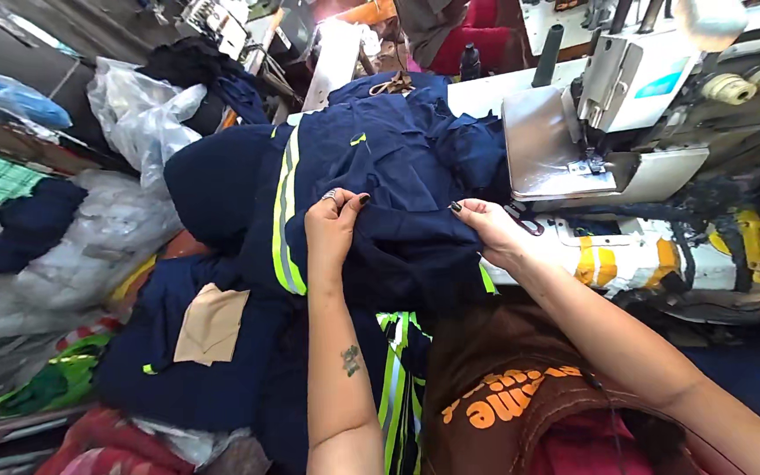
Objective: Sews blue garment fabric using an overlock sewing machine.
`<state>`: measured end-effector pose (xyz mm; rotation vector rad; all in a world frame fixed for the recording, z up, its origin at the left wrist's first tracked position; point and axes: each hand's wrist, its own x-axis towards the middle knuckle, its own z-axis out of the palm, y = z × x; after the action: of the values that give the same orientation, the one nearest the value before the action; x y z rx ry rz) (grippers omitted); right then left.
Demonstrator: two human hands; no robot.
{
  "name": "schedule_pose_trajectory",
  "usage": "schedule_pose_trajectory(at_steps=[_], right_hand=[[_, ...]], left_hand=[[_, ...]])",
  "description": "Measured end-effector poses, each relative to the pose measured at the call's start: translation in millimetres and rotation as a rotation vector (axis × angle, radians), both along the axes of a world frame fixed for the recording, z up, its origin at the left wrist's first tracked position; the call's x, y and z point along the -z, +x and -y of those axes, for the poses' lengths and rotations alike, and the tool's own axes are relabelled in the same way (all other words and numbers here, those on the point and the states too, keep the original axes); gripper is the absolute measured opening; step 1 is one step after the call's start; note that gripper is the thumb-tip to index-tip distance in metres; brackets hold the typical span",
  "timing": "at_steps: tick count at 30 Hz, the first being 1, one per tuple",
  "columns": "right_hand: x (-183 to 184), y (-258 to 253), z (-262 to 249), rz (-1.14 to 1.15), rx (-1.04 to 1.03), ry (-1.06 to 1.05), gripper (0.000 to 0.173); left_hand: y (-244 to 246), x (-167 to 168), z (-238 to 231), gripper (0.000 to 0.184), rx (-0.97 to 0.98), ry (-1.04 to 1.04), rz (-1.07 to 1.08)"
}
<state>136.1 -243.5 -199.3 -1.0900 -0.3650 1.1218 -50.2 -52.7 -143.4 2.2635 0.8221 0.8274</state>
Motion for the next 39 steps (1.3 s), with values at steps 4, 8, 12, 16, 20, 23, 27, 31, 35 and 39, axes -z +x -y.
schedule_pose_trajectory(at_steps=[4, 8, 12, 16, 20, 23, 27, 31, 35, 39], right_hand=[[26.0, 22.0, 16.1, 0.66, -0.056, -0.217, 0.019], [36.3, 31.8, 56.7, 0.956, -0.107, -0.236, 0.017], [46.8, 52.6, 106.1, 1.184, 0.145, -0.079, 0.021], [59.8, 81.0, 141.9, 0.977, 0.447, -0.193, 0.019], [69.2, 91.9, 150.3, 0.844, 0.51, -0.157, 0.015], [71.0, 89.0, 148.8, 0.908, 0.5, -0.182, 0.017], [71.3, 89.3, 150.8, 0.907, 0.514, -0.169, 0.016], [73.6, 89.3, 151.5, 0.901, 0.519, -0.14, 0.016], [74.6, 89.4, 151.2, 0.903, 0.518, -0.125, 0.017], [75.3, 91.2, 152.8, 0.872, 0.505, -0.104, 0.017]], left_hand=[[6.8, 55.7, 30.3, 0.037, -0.16, 0.003, -0.357], [21.0, 58.7, 42.1, 0.037, -0.205, -0.061, -0.63], [36.0, 44.8, 60.1, 0.02, -0.159, 0.251, -0.365], [88.2, 29.9, 74.2, 0.014, 0.084, 0.297, -0.095], [156.8, 53.9, 68.9, 0.018, 0.333, 0.321, -0.129], [184.4, 70.7, 66.0, 0.021, 0.365, 0.35, -0.268], [190.3, 67.3, 60.0, 0.019, 0.357, 0.331, -0.38], [189.8, 61.5, 56.3, 0.045, 0.458, 0.28, -0.561], [190.1, 58.5, 49.7, 0.022, 0.365, 0.282, -0.365], [189.7, 23.1, 47.0, 0.022, 0.263, 0.147, -0.132]])
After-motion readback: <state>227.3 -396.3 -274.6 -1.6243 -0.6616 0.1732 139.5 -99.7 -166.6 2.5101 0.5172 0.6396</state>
